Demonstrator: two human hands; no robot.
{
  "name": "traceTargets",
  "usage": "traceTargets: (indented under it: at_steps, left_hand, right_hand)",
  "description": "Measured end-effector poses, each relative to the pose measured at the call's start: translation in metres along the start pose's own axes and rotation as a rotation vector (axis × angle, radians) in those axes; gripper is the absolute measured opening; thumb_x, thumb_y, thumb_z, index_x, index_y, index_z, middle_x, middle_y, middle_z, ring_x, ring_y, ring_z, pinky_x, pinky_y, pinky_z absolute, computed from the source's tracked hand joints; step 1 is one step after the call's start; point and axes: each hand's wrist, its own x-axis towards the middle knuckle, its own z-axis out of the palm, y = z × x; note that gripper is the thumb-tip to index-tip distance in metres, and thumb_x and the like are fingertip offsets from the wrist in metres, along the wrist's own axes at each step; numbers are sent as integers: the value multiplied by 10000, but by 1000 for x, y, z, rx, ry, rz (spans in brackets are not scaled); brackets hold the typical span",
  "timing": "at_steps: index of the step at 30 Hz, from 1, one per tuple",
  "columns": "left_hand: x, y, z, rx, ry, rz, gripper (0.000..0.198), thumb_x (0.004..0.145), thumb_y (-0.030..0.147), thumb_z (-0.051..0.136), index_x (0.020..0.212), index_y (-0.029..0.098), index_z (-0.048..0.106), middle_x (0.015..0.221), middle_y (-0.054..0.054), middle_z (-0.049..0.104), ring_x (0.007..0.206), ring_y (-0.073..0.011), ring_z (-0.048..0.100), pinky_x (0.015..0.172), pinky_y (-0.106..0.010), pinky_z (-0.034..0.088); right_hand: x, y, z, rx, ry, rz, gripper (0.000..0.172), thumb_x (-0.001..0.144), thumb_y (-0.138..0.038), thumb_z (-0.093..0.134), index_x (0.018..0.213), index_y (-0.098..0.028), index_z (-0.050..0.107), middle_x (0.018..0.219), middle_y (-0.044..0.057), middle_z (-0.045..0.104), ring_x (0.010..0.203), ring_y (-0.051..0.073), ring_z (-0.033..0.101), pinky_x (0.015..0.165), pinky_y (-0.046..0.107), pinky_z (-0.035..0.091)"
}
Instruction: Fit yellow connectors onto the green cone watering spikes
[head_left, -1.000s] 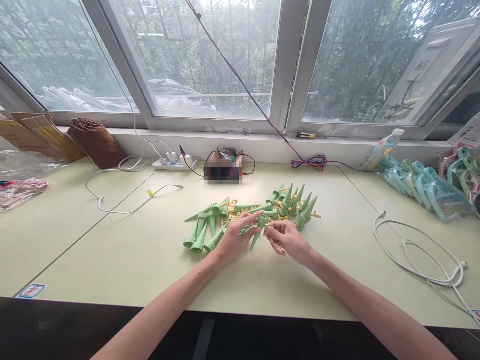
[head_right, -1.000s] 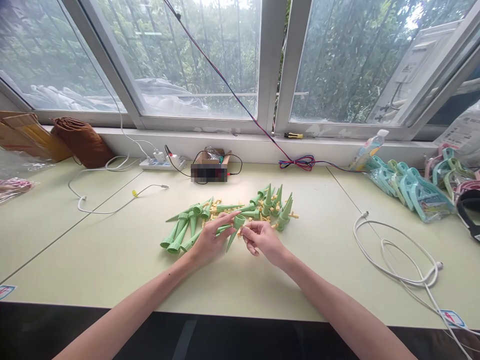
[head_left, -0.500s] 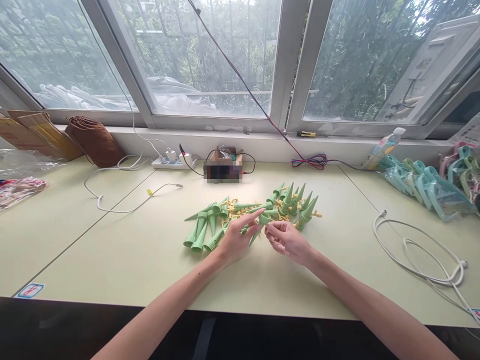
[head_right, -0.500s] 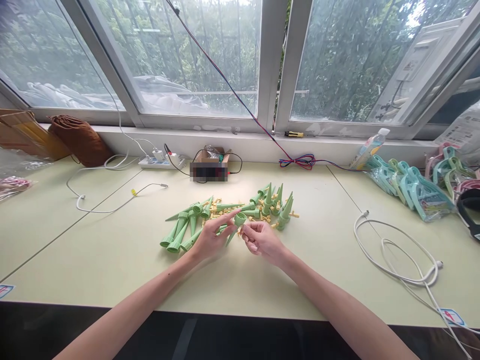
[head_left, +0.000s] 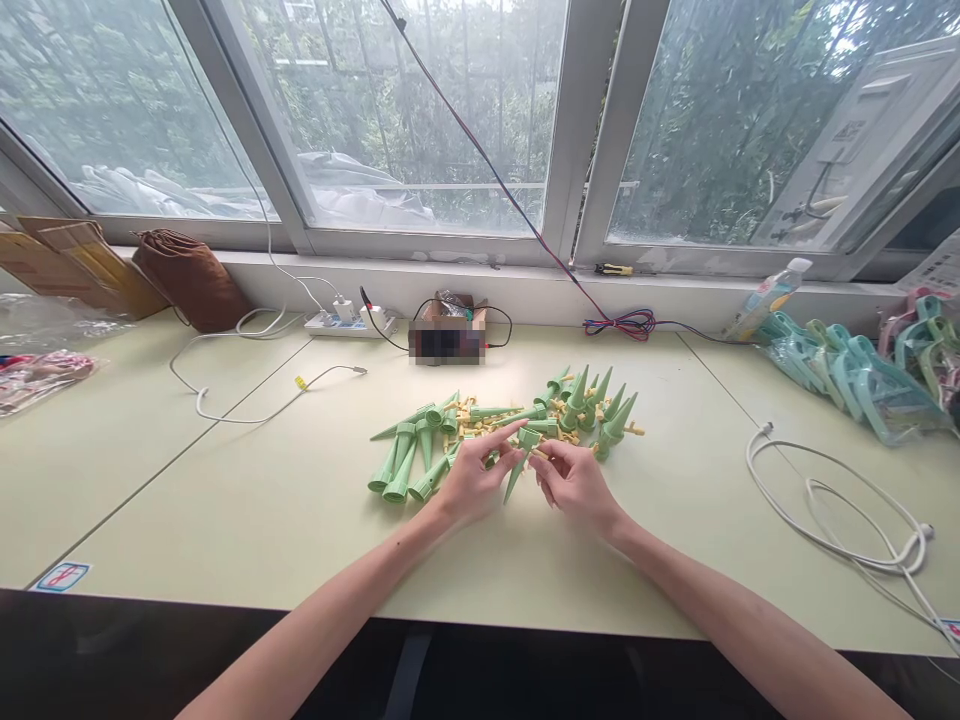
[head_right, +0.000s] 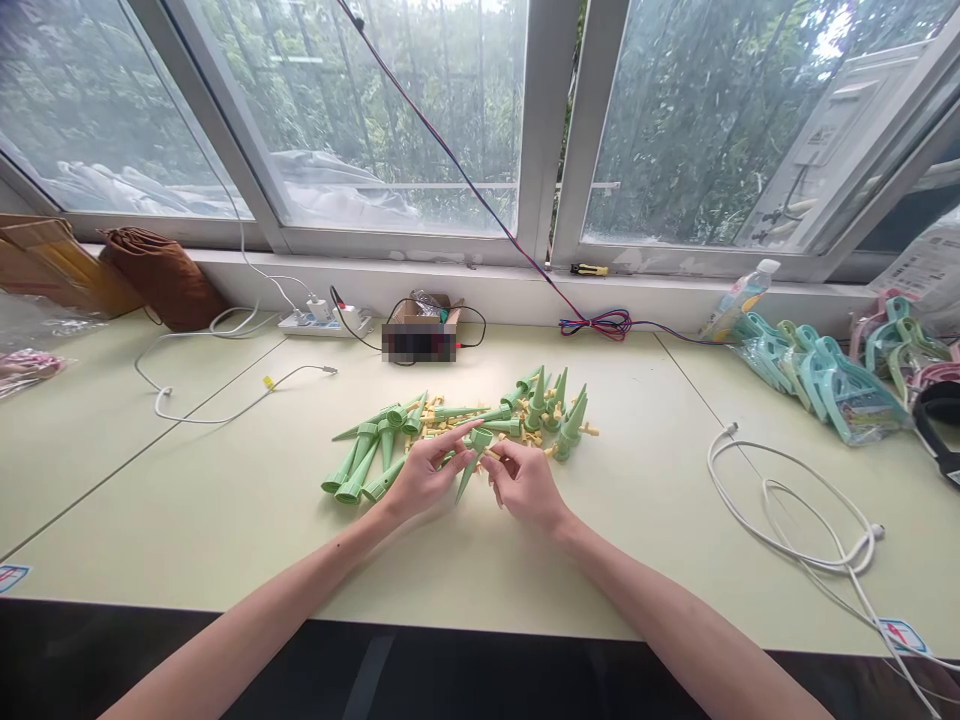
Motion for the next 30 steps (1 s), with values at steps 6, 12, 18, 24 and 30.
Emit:
traceTargets:
  at_steps: [6, 12, 18, 24, 30]
  left_hand:
    - [0, -2, 0, -32, -21, -27, 457, 922, 336, 594, 1352, 180, 593, 713, -9, 645, 652, -125, 548, 597, -228, 407]
    - [1, -1, 0, -68, -37, -56, 460, 931, 353, 590, 1357, 183, 572, 747, -15, 657, 740, -154, 605, 713, -262, 463]
    - [2, 1, -2, -126, -21, -63, 432, 932, 358, 594, 1329, 190, 567, 751, -16, 647, 740, -154, 598, 714, -263, 467]
    - [3, 3, -2, -169, 82, -62, 408, 925, 370, 603, 1288, 188, 563, 719, -6, 636, 733, -161, 623, 731, -280, 493]
    - [5, 4, -2, -138, 285, -98, 397, 913, 393, 610, 1252, 195, 550, 688, 15, 596, 659, -135, 576, 661, -255, 490]
  right_hand:
    - [1, 3, -2, -97, 14, -59, 355, 947, -445, 551, 689, -205, 504, 528, -41, 502, 381, 113, 504, 415, 250, 371]
    - [3, 3, -3, -3, -4, -22, 338, 938, -468, 572, 739, -195, 545, 556, -47, 497, 398, 94, 481, 416, 234, 391]
    - [3, 2, -2, 32, -12, -17, 302, 928, -484, 583, 886, -186, 605, 644, -32, 531, 434, 91, 499, 432, 230, 418]
    - [4, 1, -4, -103, 90, -39, 310, 981, -463, 483, 926, -184, 606, 762, 12, 598, 455, 92, 513, 436, 238, 405]
    - [8, 12, -8, -405, 125, -185, 214, 975, -345, 502, 958, -183, 641, 868, 53, 675, 595, 139, 554, 545, 269, 456]
